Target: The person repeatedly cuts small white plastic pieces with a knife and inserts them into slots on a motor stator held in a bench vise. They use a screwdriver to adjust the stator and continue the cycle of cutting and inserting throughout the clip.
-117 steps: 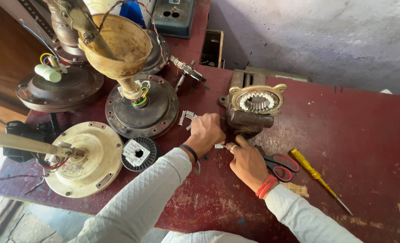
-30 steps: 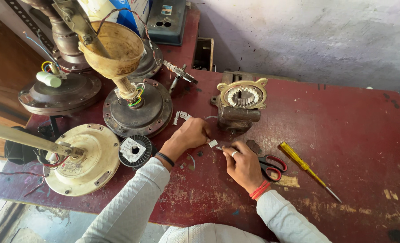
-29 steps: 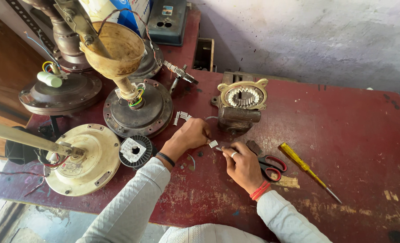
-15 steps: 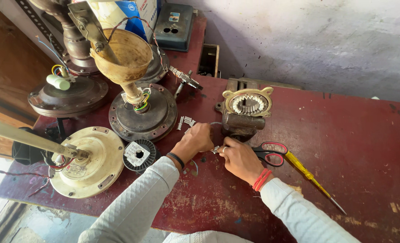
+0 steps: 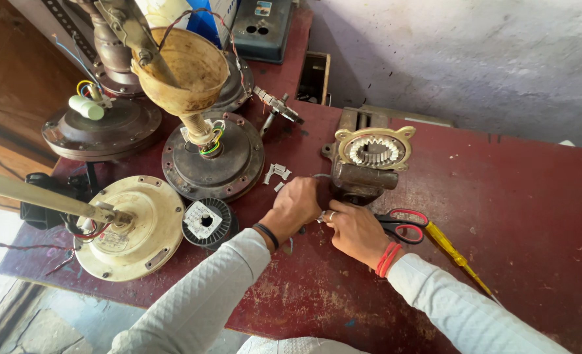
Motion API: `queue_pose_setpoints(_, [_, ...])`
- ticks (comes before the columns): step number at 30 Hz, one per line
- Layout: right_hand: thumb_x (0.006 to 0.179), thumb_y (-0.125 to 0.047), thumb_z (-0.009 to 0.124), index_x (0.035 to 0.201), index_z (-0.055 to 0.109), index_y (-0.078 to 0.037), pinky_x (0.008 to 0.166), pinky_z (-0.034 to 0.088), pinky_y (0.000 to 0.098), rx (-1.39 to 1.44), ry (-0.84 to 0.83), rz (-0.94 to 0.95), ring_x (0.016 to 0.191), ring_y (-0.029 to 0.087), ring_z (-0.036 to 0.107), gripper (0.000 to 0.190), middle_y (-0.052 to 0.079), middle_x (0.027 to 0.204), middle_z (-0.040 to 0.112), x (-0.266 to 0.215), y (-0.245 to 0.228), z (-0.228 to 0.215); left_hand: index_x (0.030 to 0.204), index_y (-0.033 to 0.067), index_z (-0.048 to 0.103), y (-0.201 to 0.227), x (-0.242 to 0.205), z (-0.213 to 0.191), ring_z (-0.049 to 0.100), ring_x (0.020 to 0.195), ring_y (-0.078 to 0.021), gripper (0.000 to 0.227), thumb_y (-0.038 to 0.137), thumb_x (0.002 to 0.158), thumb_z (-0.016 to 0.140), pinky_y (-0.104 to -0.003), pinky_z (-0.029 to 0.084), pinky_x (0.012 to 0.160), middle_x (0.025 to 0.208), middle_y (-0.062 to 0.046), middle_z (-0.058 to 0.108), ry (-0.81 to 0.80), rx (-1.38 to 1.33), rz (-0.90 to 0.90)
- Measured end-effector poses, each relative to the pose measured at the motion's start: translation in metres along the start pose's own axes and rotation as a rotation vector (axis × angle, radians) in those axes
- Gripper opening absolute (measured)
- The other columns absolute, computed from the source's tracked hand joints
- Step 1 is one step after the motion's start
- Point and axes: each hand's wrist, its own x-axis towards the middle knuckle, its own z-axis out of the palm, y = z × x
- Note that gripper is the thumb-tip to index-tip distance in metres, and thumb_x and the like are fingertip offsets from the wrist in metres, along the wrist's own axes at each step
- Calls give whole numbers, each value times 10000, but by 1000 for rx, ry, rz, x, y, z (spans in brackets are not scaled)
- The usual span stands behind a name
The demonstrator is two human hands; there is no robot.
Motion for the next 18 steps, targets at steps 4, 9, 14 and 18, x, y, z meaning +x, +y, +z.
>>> queue_pose_setpoints(4, [728,-2,643,838,729,-20,728,522,486,0,27,-12,848,336,671,141,100,899,647,-1,1,1,1062,-9,693,5,-5,1,728,1002,-329,498,283,710,891,-393,600,835,1105,-201,689,11,72,32])
queue_pose_setpoints(9, [717,1,642,811,722,-12,705,518,488,-2,66,-46,820,339,673,124,104,889,647,-4,-2,1,1165,47,657,15,-9,-7,706,1046,-342,579,330,718,893,-423,587,851,1159,-183,666,-28,134,-31])
queue_pose_setpoints(14, [732,3,644,851,734,-16,676,516,483,-7,18,29,766,343,662,150,102,864,645,-12,-5,0,1166,43,653,13,-6,-5,705,1059,-338,534,317,756,856,-418,584,857,1177,-175,663,-51,161,-38])
queue_pose_setpoints(18, [749,24,619,900,724,-16,631,541,433,-35,-114,57,726,290,674,188,75,877,639,-19,-6,3,1133,56,698,9,-8,3,732,1026,-325,321,151,828,724,-402,586,853,1160,-181,691,65,167,6])
